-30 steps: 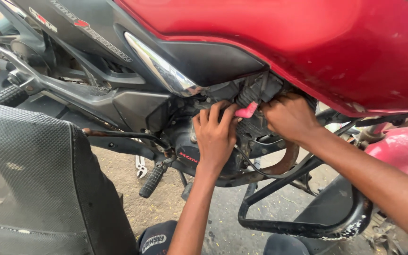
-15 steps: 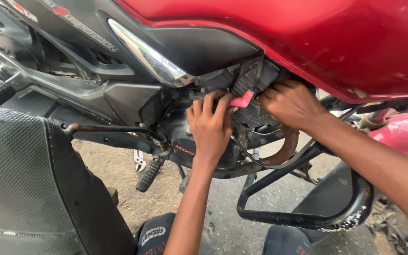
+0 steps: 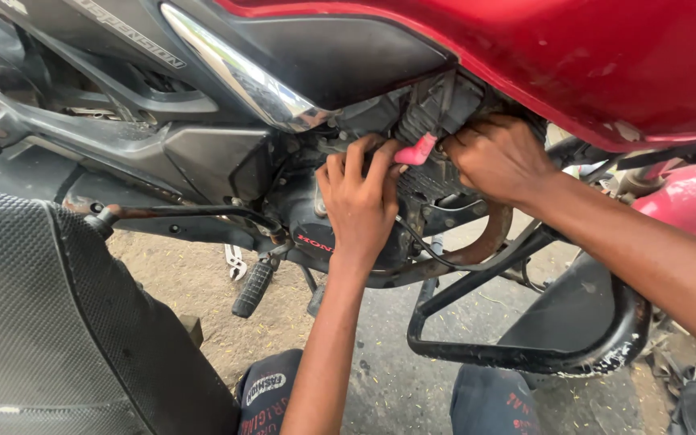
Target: Cleaning and installing a spark plug in a motorcycle engine.
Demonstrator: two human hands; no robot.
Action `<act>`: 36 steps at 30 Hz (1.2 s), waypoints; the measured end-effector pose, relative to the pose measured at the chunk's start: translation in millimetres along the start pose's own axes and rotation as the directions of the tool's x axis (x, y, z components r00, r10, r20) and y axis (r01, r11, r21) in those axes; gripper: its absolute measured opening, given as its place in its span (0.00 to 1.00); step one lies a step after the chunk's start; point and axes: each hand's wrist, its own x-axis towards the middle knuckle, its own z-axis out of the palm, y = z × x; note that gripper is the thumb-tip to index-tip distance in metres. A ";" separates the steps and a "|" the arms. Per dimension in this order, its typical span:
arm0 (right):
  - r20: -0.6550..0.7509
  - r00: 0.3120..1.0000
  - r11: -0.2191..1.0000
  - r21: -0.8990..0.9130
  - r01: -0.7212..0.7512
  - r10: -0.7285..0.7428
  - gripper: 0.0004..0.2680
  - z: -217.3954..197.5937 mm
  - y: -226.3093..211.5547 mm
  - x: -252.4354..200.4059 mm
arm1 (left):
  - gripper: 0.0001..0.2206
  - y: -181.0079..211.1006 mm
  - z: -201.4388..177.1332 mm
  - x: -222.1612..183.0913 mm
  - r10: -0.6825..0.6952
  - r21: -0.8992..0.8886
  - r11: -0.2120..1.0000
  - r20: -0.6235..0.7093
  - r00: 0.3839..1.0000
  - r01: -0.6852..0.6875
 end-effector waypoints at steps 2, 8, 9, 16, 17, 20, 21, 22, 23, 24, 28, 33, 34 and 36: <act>-0.008 1.000 1.000 0.003 -0.019 0.019 0.09 -1.7 -1.0 2.7 | 0.14 0.5 -1.4 1.0 0.003 0.005 1.000 -0.002 1.000 -0.003; 0.001 1.000 1.000 0.007 -0.008 0.008 0.04 -16.2 0.7 9.3 | 0.14 6.4 -6.5 0.8 0.012 -0.018 1.000 -0.006 1.000 -0.012; 0.000 1.000 1.000 0.001 -0.006 0.006 0.04 -20.2 0.9 8.1 | 0.14 6.3 -5.5 -0.6 0.011 -0.020 1.000 -0.012 1.000 -0.011; -0.301 0.934 0.957 0.154 0.247 -0.192 0.05 -60.1 -0.7 7.4 | 0.14 4.4 -4.8 -5.6 0.004 -0.004 1.000 -0.066 0.998 -0.005; -0.351 0.906 0.948 0.121 0.296 -0.238 0.03 -66.1 -1.6 7.9 | 0.14 3.7 -5.3 -5.7 0.011 0.015 1.000 -0.080 0.997 -0.010; -0.440 0.866 0.970 -0.065 0.234 -0.239 0.21 -70.0 -6.2 13.8 | 0.15 3.8 -3.4 -7.4 -0.010 0.047 0.999 -0.091 0.996 0.014; -0.441 0.866 0.971 -0.061 0.231 -0.234 0.21 -65.9 -4.9 14.9 | 0.15 5.0 -1.6 -7.1 -0.008 0.049 0.999 -0.086 0.996 0.013; -0.390 0.904 0.983 -0.010 0.184 -0.174 0.22 -61.8 -3.8 16.1 | 0.15 6.0 0.1 -6.8 -0.021 0.049 0.998 -0.097 0.995 0.026; -0.332 0.936 0.990 0.040 0.137 -0.116 0.22 -57.7 -3.3 16.6 | 0.15 7.8 1.6 -8.0 -0.038 0.049 0.998 -0.109 0.993 0.044; -0.330 0.937 0.989 0.046 0.138 -0.115 0.22 -55.7 -1.8 15.2 | 0.15 11.1 3.5 -9.3 -0.041 0.051 0.998 -0.104 0.994 0.047; -0.294 0.955 0.977 0.193 0.092 -0.032 0.22 -51.0 5.2 9.3 | 0.13 21.4 12.5 -13.9 -0.111 -0.070 0.992 -0.153 0.982 0.101; -0.276 0.961 0.964 0.253 0.080 -0.008 0.23 -49.4 8.0 7.3 | 0.10 24.3 16.8 -19.6 -0.144 -0.145 0.980 -0.066 0.987 0.133; -0.279 0.960 0.964 0.254 0.074 0.000 0.23 -48.3 8.2 7.1 | 0.09 24.3 14.9 -19.0 -0.141 -0.172 0.976 -0.044 0.989 0.132; -0.283 0.959 0.963 0.260 0.067 0.010 0.23 -46.9 9.7 6.0 | 0.09 23.5 11.9 -17.8 -0.138 -0.196 0.972 -0.021 0.990 0.131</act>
